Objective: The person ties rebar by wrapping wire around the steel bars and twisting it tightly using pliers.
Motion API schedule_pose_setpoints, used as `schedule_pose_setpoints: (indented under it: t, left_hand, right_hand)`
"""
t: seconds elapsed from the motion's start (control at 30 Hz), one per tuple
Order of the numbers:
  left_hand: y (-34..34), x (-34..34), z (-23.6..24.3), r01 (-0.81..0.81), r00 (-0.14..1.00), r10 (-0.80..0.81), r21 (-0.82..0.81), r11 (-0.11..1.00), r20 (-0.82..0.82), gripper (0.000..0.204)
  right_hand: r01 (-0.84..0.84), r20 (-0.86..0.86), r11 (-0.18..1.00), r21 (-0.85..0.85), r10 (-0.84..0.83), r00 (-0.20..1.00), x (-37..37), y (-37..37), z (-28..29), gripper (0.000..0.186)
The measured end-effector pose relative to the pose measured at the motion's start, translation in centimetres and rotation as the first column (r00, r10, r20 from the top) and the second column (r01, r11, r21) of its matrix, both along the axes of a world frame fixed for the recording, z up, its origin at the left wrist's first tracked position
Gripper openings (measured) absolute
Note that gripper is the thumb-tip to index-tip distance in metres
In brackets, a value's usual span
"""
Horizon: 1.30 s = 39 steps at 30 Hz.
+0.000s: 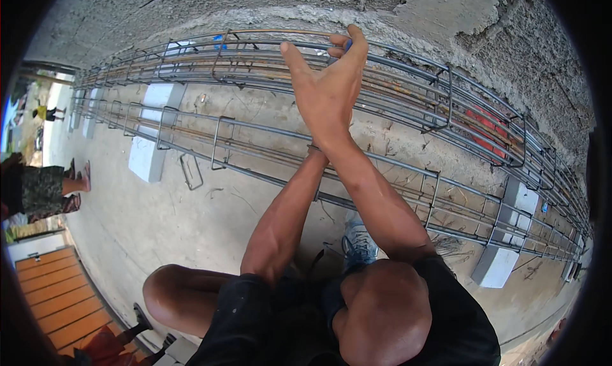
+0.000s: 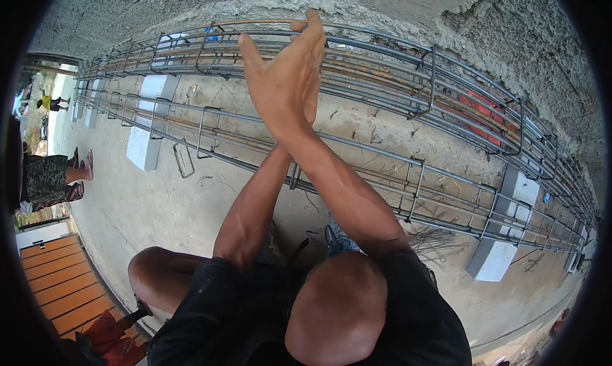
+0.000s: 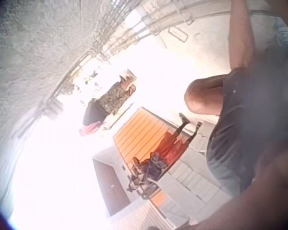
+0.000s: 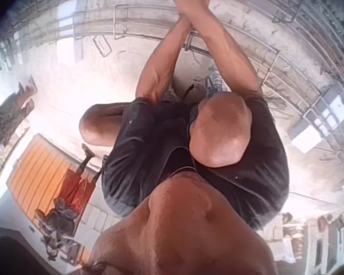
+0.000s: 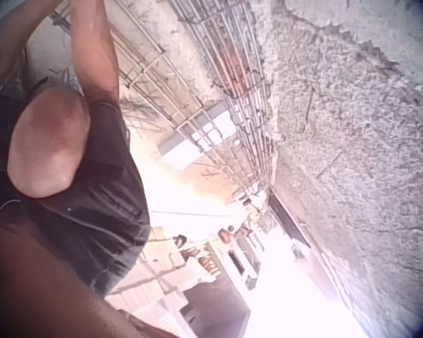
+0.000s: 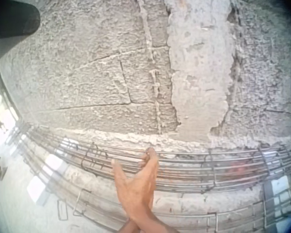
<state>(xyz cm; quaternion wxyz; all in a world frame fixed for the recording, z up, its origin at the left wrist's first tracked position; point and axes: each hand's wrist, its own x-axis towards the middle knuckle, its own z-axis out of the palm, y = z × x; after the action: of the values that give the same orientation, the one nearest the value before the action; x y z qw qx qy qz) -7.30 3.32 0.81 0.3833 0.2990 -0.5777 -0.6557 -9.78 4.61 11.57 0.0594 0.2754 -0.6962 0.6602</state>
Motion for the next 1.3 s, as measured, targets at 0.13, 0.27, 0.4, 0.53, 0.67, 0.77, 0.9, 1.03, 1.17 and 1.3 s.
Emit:
schedule_pose_setpoints:
  t: [0.13, 0.27, 0.4, 0.53, 0.67, 0.77, 0.9, 1.03, 1.17, 1.3]
  left_hand:
    - [0.6, -0.7, -0.3, -0.366, 0.888, 0.451, -0.453, 0.813, 0.092, 0.022]
    - [7.0, -1.5, 3.2, -0.617, 0.693, 0.709, -0.398, 0.679, 0.134, 0.029]
    - [6.4, -0.3, 3.0, -0.543, 0.77, 0.638, -0.548, 0.636, -0.023, 0.04]
    - [0.9, 3.3, 2.3, -0.078, 0.996, 0.07, -0.134, 0.988, -0.057, 0.029]
    - [1.3, 1.4, 3.0, -0.077, 0.996, 0.071, -0.161, 0.984, -0.044, 0.016]
    - [0.2, 1.0, 1.8, 0.026, 0.992, -0.042, -0.133, 0.991, -0.121, 0.016]
    - [0.2, 0.6, 1.1, -0.019, 0.988, 0.017, -0.015, 1.0, -0.151, 0.011]
    - [1.4, 0.3, 0.1, -0.086, 0.989, 0.084, -0.011, 0.996, -0.122, 0.011]
    - [2.4, -0.6, -1.4, -0.255, 0.961, 0.276, -0.28, 0.925, 0.035, 0.019]
    - [2.7, -0.1, -2.4, -0.39, 0.831, 0.528, -0.494, 0.777, 0.175, 0.032]
  right_hand:
    - [-0.384, 0.221, 0.923, -0.009, 0.376, 0.9, -1.1, -1.5, 1.0, 0.041]
    - [-0.604, 0.001, -0.464, -0.648, 0.793, -0.61, -8.4, -2.0, -2.4, 0.028]
    - [-0.313, -0.138, -0.659, -0.684, 0.537, -0.832, -9.4, -3.7, -3.8, 0.025]
    - [-0.451, -0.055, -0.582, -0.677, 0.651, -0.757, -7.5, -4.4, -2.4, 0.031]
    - [-0.625, 0.1, -0.488, -0.609, 0.735, -0.671, -8.9, -2.8, -2.8, 0.037]
    - [-0.629, 0.053, -0.504, -0.592, 0.754, -0.655, -9.6, -2.5, -2.4, 0.039]
    - [-0.961, 0.303, 0.147, -0.236, 0.95, 0.071, -7.6, -1.0, 0.0, 0.064]
    - [-0.479, 0.118, 0.876, 0.055, 0.471, 0.874, -1.8, 2.4, 0.2, 0.081]
    - [-0.149, 0.017, 0.988, 0.027, 0.149, 0.989, 0.0, 1.3, 0.8, 0.07]
    - [-0.537, 0.277, 0.843, 0.021, 0.511, 0.813, -0.1, -0.1, 2.0, 0.034]
